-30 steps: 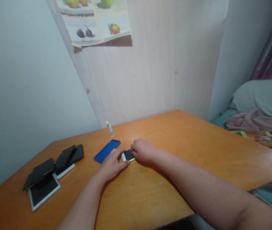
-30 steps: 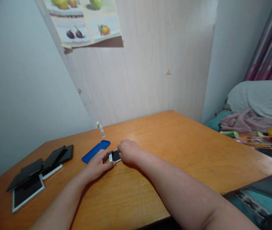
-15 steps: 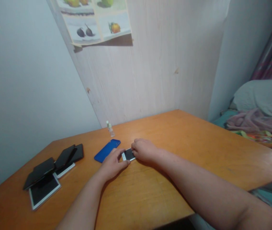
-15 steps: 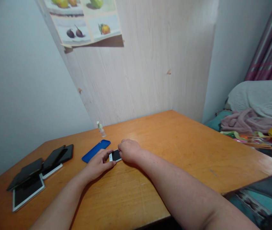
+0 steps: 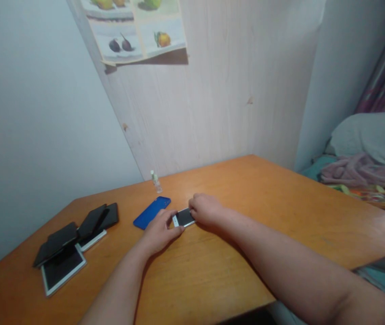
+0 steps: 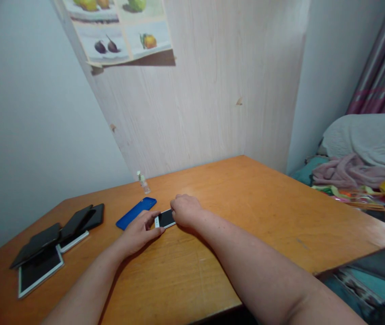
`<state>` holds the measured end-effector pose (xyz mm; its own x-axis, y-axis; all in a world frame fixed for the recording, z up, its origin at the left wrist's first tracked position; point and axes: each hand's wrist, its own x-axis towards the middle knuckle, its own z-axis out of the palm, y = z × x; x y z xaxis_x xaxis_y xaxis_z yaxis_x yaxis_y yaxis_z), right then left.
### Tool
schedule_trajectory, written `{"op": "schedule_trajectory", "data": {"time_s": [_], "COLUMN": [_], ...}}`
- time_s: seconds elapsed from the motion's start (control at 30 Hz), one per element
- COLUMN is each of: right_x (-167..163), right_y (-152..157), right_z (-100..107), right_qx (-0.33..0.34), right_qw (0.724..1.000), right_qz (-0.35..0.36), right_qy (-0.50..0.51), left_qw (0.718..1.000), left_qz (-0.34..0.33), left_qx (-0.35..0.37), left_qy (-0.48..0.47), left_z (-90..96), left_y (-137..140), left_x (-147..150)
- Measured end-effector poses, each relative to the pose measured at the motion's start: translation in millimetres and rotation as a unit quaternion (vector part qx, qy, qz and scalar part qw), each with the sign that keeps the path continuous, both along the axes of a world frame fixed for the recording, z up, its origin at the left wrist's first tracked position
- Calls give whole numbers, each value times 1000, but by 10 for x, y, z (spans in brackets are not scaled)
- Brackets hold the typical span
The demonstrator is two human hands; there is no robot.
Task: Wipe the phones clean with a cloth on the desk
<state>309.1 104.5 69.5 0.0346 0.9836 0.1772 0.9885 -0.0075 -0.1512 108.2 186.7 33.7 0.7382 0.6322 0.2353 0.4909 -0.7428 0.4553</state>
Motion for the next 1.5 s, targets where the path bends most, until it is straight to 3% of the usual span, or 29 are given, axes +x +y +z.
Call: {"op": "schedule_trajectory", "data": {"time_s": [0.13,0.33,0.5,0.73,0.97,1.5], "right_x": [24,-12,54,-8,56,-12], "right_y": [25,4,30,10,26,-2], "right_z": [-4,-23,-7,-14,23,-10], "right_qx": [3,14,5,8,-7,11], "right_qw": [1000,999,1000,1000,999,1000], "right_qz": [-27,29,-30,-3,-38,-4], "right_qy": [-5,-5,-4,-6,-10,-6], "left_qw": [1000,1000,1000,1000,1000,1000], "left_qz": [1,3,4,6,7,1], "left_qx": [-1,-3,-1,-1,0,8], "left_qy": [-6,-11,-9,-2,-11,-1], "left_z": [-20,-34,-4,32,15,5], "left_y": [14,11,-2,-34,-23,-7], "left_x": [-2,-1,6,12,8,-2]}}
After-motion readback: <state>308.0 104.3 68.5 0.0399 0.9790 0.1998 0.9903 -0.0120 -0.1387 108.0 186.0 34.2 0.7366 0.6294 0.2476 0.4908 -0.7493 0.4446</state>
